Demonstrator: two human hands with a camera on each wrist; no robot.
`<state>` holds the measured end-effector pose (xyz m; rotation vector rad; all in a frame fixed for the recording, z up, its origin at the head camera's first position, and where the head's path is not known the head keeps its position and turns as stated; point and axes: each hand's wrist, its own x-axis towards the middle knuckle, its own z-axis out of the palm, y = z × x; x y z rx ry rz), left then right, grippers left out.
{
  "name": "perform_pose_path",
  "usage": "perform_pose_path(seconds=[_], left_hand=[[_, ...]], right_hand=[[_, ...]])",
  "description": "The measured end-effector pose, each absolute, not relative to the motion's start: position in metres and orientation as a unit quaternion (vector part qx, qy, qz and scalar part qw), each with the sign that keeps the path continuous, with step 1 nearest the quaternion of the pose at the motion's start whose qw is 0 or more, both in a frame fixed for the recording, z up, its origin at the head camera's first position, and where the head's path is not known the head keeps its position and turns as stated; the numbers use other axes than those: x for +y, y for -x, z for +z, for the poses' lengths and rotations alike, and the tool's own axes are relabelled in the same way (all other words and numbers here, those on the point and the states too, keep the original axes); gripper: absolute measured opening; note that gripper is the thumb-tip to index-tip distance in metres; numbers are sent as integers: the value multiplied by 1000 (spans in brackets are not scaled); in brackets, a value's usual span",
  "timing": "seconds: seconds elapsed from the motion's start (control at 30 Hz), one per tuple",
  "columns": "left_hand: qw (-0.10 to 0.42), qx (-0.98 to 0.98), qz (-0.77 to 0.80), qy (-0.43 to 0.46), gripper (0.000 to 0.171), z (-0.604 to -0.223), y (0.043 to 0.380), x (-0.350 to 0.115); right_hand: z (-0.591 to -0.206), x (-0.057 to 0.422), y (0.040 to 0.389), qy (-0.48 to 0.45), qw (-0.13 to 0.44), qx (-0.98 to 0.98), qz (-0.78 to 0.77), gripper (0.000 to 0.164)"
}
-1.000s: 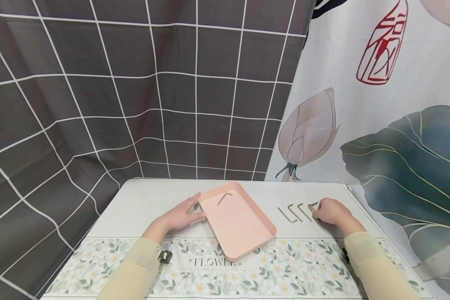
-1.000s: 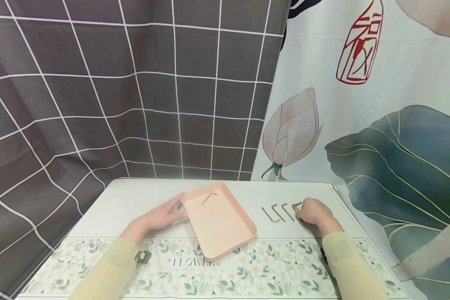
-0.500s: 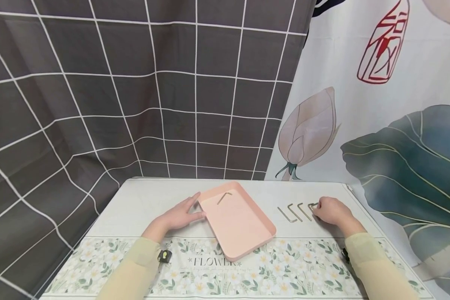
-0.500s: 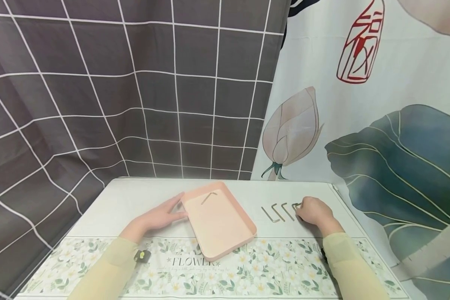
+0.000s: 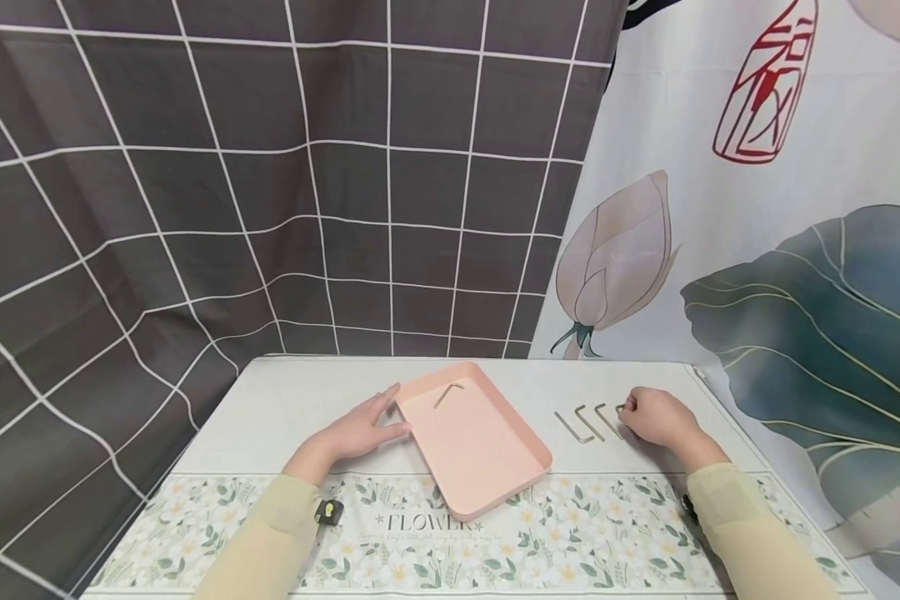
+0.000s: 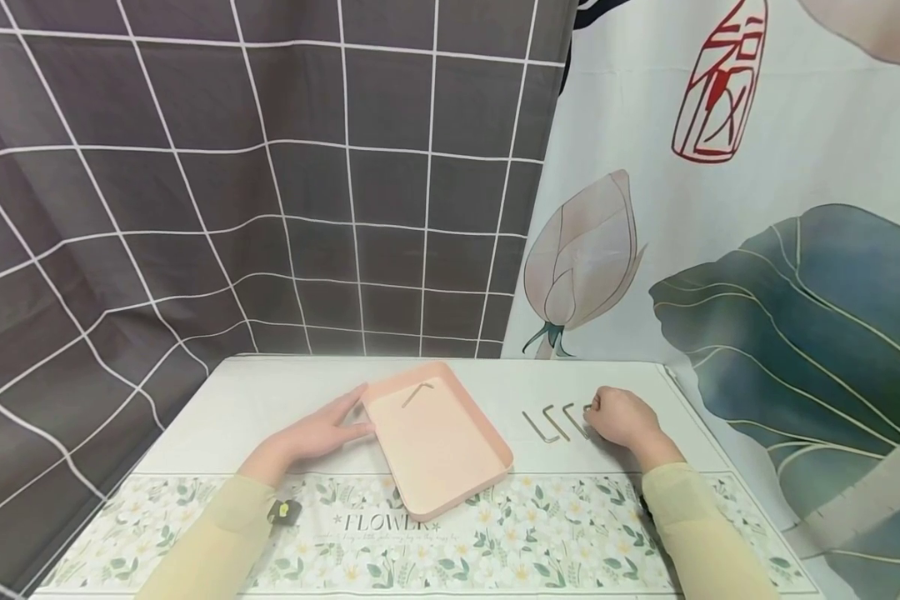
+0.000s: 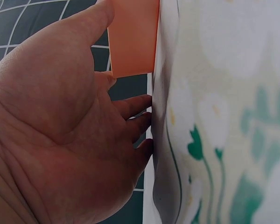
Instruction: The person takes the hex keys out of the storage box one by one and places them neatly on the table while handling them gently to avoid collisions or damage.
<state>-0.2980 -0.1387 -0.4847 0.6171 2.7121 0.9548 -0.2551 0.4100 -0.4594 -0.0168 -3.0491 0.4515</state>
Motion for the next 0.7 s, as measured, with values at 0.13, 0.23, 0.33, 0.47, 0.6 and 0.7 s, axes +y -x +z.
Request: perform_pose_path(seconds=[0.13,0.23,0.33,0.47,0.6,0.7], left_hand=[[101,916,329,-207,98,-484,297,-139],[103,916,329,-207,98,-483,297,-138],[103,916,328,-208,99,-483,296,-137],[106,914,330,-208,99,-482,296,-137],[107,914,330,-211,100,-481,295,-137],[105,914,328,-212,100,-482,295,-137]], right_hand=[[-459,406,255,5,30,-987,158,18],[-459,404,255,7,30,-986,163,16],[-459,403,255,4,31,-985,167,15],[-460,402,255,-2,33,-985,170,14],[-463,400,256,-5,30,-985,172,14],[-464,400,257,-12,30,-984,173,15]])
